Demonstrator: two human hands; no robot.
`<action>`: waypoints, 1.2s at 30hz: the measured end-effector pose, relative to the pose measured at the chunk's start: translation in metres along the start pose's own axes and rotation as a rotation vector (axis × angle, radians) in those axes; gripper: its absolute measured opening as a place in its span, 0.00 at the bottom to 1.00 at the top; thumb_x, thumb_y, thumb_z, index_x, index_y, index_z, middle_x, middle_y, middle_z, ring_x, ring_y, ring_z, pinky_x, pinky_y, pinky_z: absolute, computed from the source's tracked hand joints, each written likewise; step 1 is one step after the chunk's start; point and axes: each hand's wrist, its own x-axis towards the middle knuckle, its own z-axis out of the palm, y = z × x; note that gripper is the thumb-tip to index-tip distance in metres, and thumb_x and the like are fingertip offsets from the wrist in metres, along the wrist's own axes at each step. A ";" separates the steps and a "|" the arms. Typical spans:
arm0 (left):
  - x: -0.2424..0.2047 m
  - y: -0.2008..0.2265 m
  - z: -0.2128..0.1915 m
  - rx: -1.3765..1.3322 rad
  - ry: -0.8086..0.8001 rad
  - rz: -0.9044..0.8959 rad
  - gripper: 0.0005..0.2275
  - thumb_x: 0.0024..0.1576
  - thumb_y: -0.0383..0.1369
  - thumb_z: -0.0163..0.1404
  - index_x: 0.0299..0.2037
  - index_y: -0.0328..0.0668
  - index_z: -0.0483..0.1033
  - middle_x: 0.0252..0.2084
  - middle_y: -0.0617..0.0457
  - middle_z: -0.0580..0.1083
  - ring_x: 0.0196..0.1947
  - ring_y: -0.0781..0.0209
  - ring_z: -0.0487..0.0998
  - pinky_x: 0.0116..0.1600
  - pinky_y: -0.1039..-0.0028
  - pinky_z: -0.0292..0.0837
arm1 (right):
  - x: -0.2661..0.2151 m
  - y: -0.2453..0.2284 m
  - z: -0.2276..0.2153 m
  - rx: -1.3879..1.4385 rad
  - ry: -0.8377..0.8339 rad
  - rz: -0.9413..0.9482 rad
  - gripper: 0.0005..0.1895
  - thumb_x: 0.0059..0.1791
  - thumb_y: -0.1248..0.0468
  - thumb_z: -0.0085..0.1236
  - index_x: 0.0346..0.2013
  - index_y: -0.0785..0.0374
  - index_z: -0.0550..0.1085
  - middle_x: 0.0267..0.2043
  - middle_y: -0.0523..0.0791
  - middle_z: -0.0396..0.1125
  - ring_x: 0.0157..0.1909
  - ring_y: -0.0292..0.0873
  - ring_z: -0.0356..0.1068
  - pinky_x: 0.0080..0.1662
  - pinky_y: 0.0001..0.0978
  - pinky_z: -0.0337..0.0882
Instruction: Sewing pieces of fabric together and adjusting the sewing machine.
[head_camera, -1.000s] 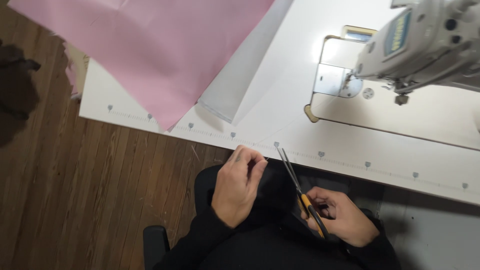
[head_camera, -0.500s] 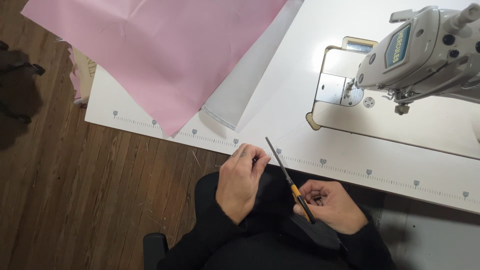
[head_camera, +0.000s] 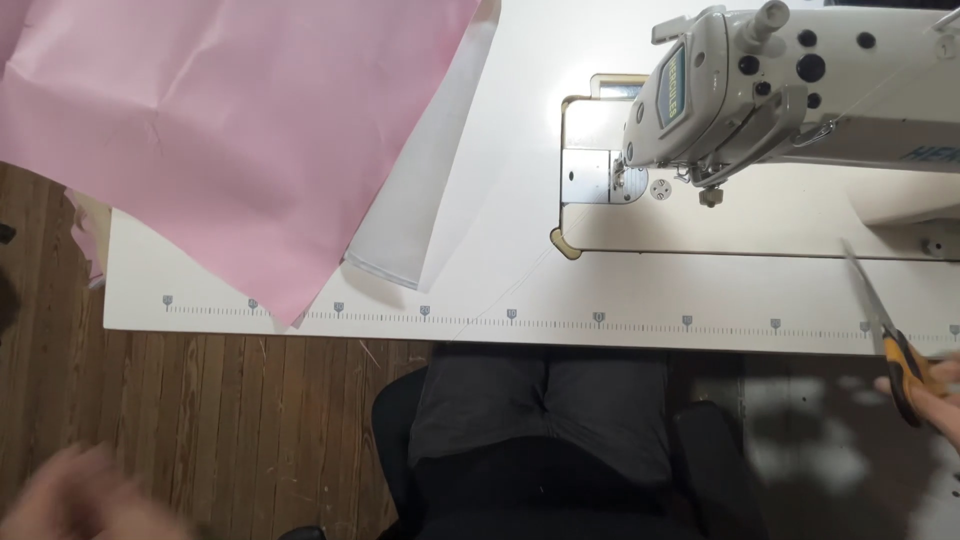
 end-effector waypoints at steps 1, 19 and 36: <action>0.021 0.031 0.016 0.024 0.079 0.022 0.03 0.68 0.26 0.55 0.48 0.39 0.80 0.41 0.50 0.80 0.41 0.63 0.84 0.49 0.79 0.79 | 0.017 0.009 0.002 -0.031 0.066 -0.165 0.09 0.56 0.70 0.58 0.45 0.67 0.85 0.33 0.52 0.71 0.32 0.46 0.74 0.38 0.34 0.79; 0.017 0.070 0.114 -0.297 -0.061 0.117 0.07 0.59 0.32 0.57 0.41 0.37 0.82 0.32 0.43 0.81 0.23 0.61 0.81 0.28 0.76 0.74 | -0.058 -0.487 -0.098 0.618 0.728 -0.270 0.20 0.46 0.51 0.72 0.39 0.65 0.81 0.31 0.44 0.74 0.31 0.37 0.76 0.35 0.28 0.74; 0.010 0.020 0.153 -0.427 -0.105 0.085 0.07 0.57 0.32 0.57 0.39 0.36 0.81 0.34 0.38 0.80 0.33 0.53 0.85 0.36 0.68 0.81 | -0.084 -0.474 -0.091 0.760 0.773 -0.348 0.09 0.53 0.62 0.64 0.39 0.67 0.81 0.33 0.45 0.74 0.30 0.34 0.72 0.34 0.24 0.71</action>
